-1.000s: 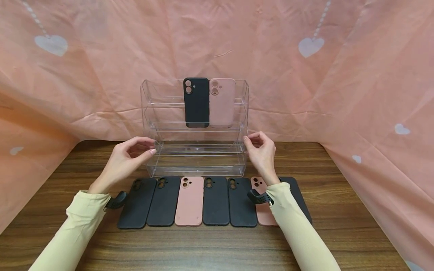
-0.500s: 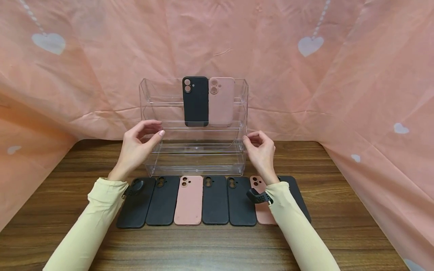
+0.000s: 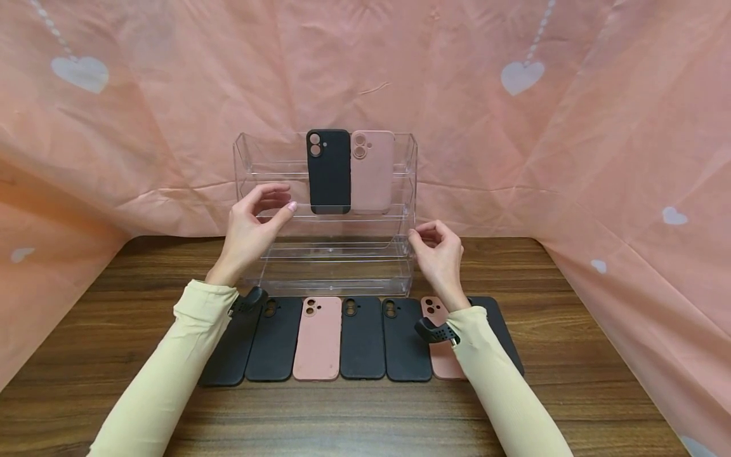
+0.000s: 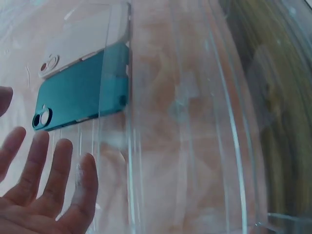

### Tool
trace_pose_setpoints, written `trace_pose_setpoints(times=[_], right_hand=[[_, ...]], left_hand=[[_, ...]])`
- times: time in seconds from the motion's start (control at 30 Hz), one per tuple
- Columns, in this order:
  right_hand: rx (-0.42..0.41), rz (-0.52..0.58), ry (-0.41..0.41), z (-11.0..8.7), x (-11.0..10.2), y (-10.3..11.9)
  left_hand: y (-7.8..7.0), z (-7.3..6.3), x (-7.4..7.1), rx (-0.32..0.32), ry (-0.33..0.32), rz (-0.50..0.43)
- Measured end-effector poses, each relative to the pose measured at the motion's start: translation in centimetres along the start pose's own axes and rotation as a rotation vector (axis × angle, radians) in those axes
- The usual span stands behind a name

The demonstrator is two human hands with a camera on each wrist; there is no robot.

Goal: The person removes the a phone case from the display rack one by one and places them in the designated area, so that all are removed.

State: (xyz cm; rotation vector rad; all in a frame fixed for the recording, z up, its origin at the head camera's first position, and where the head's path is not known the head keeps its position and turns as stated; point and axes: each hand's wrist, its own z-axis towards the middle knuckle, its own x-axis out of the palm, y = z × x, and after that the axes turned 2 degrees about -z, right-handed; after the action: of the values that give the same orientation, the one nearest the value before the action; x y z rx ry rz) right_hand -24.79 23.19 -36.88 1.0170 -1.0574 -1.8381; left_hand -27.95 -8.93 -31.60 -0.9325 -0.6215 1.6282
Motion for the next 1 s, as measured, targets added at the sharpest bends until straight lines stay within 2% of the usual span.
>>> trace_pose_setpoints(times=[0.37, 0.7, 0.87, 1.0], right_hand=[[0.010, -0.008, 0.002, -0.1, 0.0, 0.2], [0.018, -0.013, -0.016, 0.0, 0.1, 0.3], [0.038, -0.014, -0.026, 0.2, 0.2, 0.1], [0.044, -0.013, -0.036, 0.4, 0.2, -0.2]], left_hand=[[-0.8, 2.3, 1.5, -0.082, -0.062, 0.009], [-0.5, 3.3, 2.7, -0.137, -0.030, 0.029], [-0.4, 3.8, 3.2, -0.190, -0.056, 0.066], [-0.4, 4.1, 3.7, -0.208, -0.089, 0.089]])
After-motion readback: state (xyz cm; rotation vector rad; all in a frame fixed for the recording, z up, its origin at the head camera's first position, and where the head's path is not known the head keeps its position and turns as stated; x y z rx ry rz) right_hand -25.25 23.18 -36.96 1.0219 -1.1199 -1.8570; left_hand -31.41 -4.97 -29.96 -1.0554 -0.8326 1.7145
